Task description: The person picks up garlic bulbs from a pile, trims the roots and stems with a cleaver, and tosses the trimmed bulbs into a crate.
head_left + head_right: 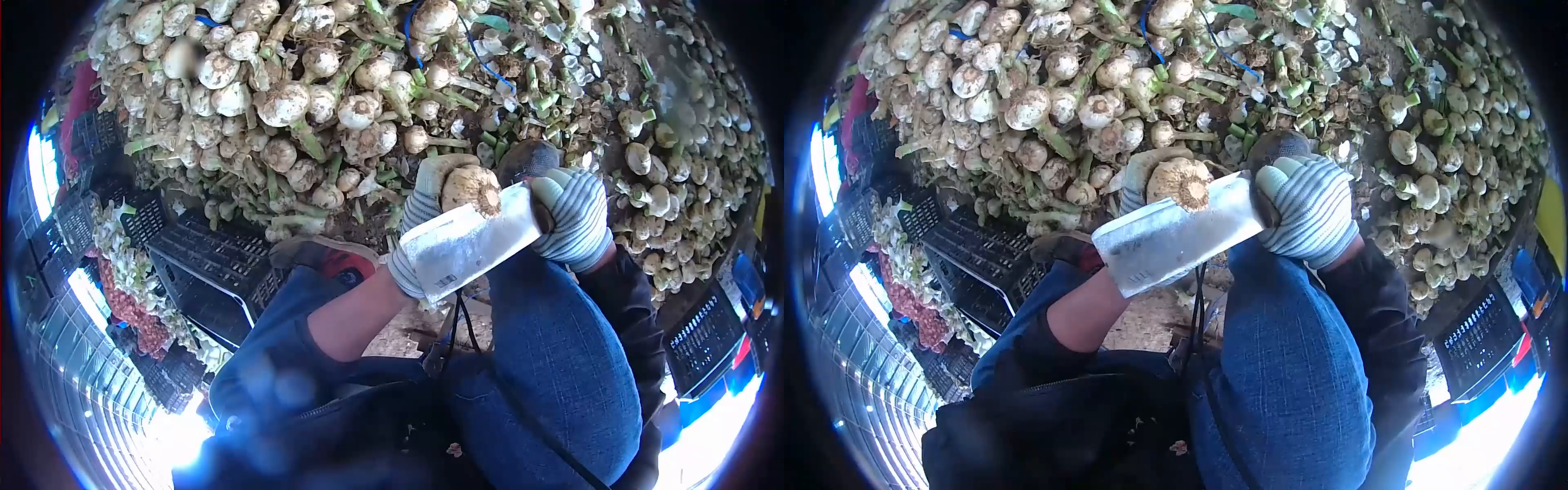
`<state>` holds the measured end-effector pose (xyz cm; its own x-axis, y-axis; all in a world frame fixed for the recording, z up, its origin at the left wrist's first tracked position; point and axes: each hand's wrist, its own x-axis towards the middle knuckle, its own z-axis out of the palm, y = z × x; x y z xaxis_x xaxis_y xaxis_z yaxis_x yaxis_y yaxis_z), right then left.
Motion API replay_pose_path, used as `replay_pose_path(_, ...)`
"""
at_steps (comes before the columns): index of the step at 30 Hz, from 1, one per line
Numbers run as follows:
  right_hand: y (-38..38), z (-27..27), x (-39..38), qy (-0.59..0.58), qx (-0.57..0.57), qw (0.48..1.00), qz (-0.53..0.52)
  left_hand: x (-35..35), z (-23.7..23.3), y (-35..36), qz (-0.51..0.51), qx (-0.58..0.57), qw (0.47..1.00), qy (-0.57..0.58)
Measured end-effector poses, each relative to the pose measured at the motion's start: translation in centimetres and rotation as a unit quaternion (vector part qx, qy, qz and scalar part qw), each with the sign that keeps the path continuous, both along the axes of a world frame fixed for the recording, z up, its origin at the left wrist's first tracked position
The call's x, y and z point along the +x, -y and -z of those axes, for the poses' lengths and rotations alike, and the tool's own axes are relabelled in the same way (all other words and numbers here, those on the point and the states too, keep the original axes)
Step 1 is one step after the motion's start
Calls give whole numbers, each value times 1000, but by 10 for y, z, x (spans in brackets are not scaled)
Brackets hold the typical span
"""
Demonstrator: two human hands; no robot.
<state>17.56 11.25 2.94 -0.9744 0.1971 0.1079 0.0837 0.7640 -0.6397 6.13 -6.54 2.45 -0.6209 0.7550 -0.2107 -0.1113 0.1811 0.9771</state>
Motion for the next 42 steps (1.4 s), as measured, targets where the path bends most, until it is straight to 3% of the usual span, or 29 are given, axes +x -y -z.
replay_pose_path(2, -4, 9, 9, 27, -62, 997, 48, 9, -11, 0, -63, 36, 979, 188)
replay_pose_path(4, -21, 52, 32, 60, -170, 973, 143, 10, -17, 5, 12, 18, 999, -28)
replay_pose_path(6, -55, 88, 68, 94, -6, 955, 283, 10, -25, 10, 35, 28, 999, -22)
replay_pose_path(7, -63, 96, 82, 99, -84, 937, 324, 8, -28, 10, 5, -20, 997, 72)
replay_pose_path(8, -61, 96, 94, 108, -162, 910, 367, 7, -26, 7, 24, -2, 1000, -19)
replay_pose_path(9, -53, 89, 89, 51, -193, 919, 339, 4, -22, 4, 33, 14, 993, -112)
replay_pose_path(10, -45, 84, 84, 41, -143, 936, 319, 0, -16, -1, 40, 43, 991, -116)
replay_pose_path(12, -27, 75, 74, 55, -165, 946, 275, 0, -9, -5, 45, 92, 988, -119)
replay_pose_path(14, 0, 58, 61, 71, -325, 897, 291, -1, -2, 0, 21, 20, 987, -156)
replay_pose_path(15, 7, 66, 60, 54, -332, 902, 271, -6, 0, -5, -5, 36, 985, -171)
replay_pose_path(16, 16, 54, 49, 31, -403, 873, 272, -7, -5, -9, -33, 56, 990, -126)
replay_pose_path(17, 12, 39, 41, 65, -378, 901, 204, -9, -10, -12, -63, 78, 992, -82)
replay_pose_path(18, 8, 26, 36, 99, -350, 922, 136, -13, -25, -14, -89, 64, 984, 139)
replay_pose_path(20, 14, 18, 22, 64, -363, 917, 153, -15, -7, -9, -117, 109, 966, 202)
replay_pose_path(21, 17, 15, 16, 47, -368, 915, 160, -17, -28, -13, -127, 101, 945, 284)
replay_pose_path(23, 21, 12, 8, 32, -375, 913, 159, -11, -26, -8, -185, 74, 874, 443)
replay_pose_path(26, 24, 12, -5, 14, -387, 911, 144, -8, -27, -7, -169, 139, 799, 560)
replay_pose_path(32, 23, 13, -10, -28, -322, 938, 125, -9, -19, -7, -102, 214, 783, 575)
replay_pose_path(36, 30, 38, 4, -11, -432, 883, 182, -6, -28, -11, -122, 234, 778, 570)
replay_pose_path(38, 22, 92, 33, 170, -398, 871, 231, -9, -24, -17, -68, 315, 783, 531)
replay_pose_path(39, 19, 93, 44, 139, -381, 882, 241, -8, -28, -18, -71, 347, 747, 563)
replay_pose_path(42, 28, 83, 69, 61, -393, 876, 272, -17, -16, -10, -105, 270, 788, 544)
